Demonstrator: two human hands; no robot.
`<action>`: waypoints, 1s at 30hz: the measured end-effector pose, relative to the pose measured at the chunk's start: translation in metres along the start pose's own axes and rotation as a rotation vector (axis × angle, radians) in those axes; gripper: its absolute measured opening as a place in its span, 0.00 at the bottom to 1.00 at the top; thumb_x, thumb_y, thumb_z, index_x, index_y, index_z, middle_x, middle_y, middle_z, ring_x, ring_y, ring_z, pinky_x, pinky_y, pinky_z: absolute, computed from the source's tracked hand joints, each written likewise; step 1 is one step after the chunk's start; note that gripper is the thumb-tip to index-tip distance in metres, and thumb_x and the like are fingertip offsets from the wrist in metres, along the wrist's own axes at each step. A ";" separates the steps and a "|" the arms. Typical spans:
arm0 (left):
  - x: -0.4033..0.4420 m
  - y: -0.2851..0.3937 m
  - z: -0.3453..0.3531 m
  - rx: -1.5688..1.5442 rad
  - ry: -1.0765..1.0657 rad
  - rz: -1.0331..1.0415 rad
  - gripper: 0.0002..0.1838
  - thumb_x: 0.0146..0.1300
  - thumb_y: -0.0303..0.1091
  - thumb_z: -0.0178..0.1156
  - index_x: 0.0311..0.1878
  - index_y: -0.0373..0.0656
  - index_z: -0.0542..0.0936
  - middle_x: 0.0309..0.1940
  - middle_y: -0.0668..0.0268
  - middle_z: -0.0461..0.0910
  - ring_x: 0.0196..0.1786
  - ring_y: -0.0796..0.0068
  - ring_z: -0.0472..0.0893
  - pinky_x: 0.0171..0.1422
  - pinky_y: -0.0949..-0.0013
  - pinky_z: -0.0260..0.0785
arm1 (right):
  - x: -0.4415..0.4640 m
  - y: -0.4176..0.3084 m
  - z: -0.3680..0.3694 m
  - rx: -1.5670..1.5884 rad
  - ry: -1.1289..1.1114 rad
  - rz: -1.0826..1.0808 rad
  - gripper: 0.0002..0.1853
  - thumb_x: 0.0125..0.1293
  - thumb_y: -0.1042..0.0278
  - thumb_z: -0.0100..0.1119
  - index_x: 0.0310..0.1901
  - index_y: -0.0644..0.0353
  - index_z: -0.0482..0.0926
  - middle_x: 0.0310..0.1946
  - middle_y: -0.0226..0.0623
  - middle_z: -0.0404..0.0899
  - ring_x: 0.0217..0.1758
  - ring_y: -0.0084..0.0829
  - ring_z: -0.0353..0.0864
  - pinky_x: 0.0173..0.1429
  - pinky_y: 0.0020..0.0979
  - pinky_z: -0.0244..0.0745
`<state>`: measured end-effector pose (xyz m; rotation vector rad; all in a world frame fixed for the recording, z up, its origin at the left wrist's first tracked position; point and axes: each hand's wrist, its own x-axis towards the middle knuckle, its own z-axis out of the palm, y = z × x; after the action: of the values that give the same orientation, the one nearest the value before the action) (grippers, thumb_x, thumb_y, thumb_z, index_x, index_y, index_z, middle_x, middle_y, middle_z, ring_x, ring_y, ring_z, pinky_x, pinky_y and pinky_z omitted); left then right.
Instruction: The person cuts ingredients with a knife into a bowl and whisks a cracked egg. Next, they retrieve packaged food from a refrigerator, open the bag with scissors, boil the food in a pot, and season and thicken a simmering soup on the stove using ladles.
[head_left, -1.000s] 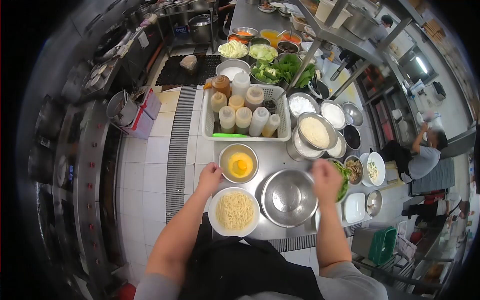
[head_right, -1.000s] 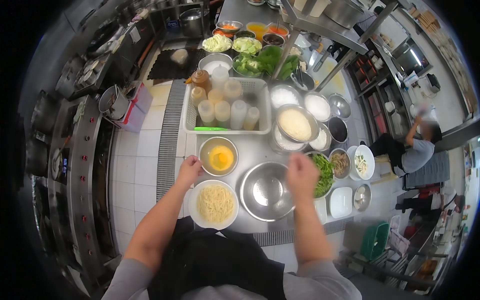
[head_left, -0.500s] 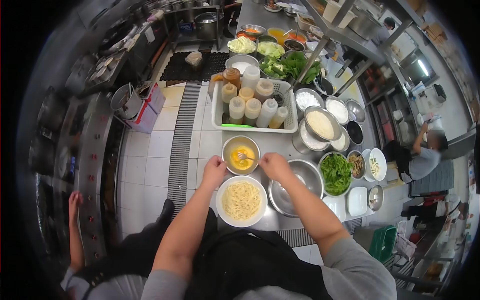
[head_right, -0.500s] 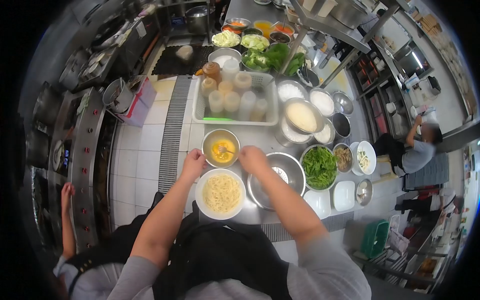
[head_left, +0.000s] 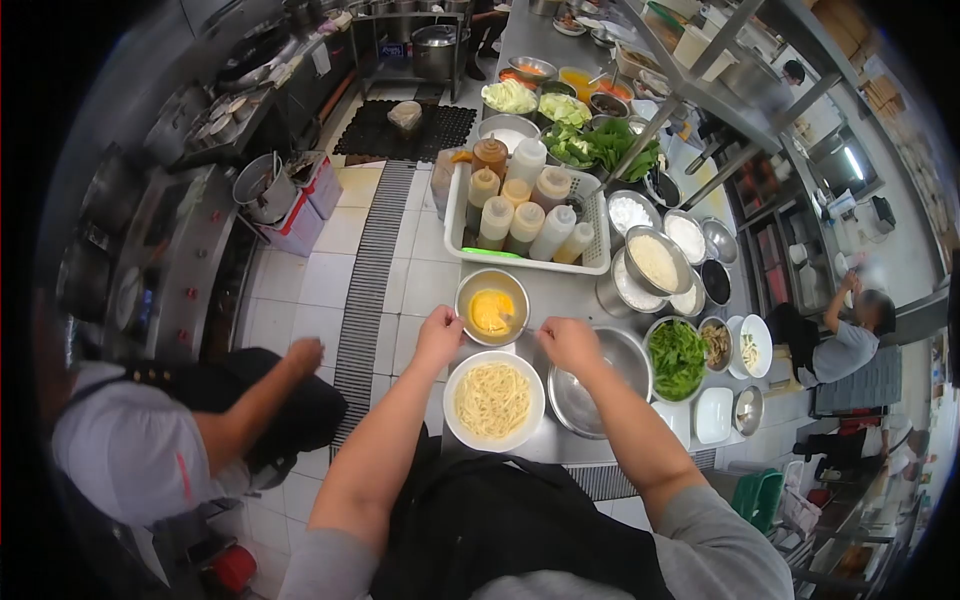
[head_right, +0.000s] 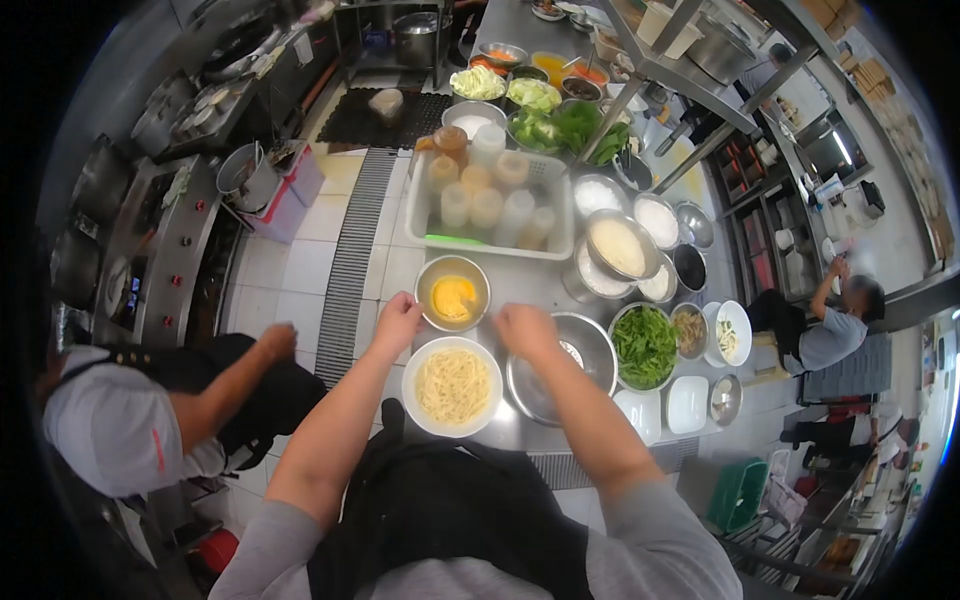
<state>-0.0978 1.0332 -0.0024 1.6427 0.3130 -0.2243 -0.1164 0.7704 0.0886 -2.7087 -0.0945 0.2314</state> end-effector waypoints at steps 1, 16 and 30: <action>0.002 -0.001 0.000 -0.003 -0.006 0.003 0.07 0.72 0.30 0.61 0.39 0.39 0.75 0.28 0.66 0.79 0.27 0.76 0.81 0.30 0.69 0.75 | -0.001 -0.003 -0.004 0.085 -0.005 0.000 0.15 0.70 0.52 0.59 0.41 0.55 0.87 0.38 0.47 0.87 0.43 0.54 0.86 0.49 0.52 0.79; 0.006 -0.006 -0.006 0.003 0.030 0.018 0.07 0.72 0.30 0.61 0.38 0.38 0.74 0.27 0.66 0.79 0.26 0.76 0.80 0.30 0.69 0.75 | 0.007 0.001 -0.008 0.125 0.004 -0.071 0.14 0.69 0.54 0.60 0.38 0.55 0.87 0.36 0.47 0.87 0.43 0.53 0.85 0.49 0.51 0.79; 0.005 -0.009 -0.009 0.055 0.035 0.042 0.08 0.71 0.31 0.62 0.38 0.38 0.75 0.28 0.64 0.80 0.26 0.75 0.82 0.31 0.69 0.75 | 0.013 0.008 -0.005 0.084 0.064 -0.085 0.14 0.69 0.52 0.60 0.36 0.54 0.86 0.35 0.46 0.87 0.41 0.54 0.85 0.46 0.51 0.79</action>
<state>-0.0961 1.0430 -0.0113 1.7069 0.3003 -0.1738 -0.1029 0.7626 0.0882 -2.6190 -0.1773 0.1200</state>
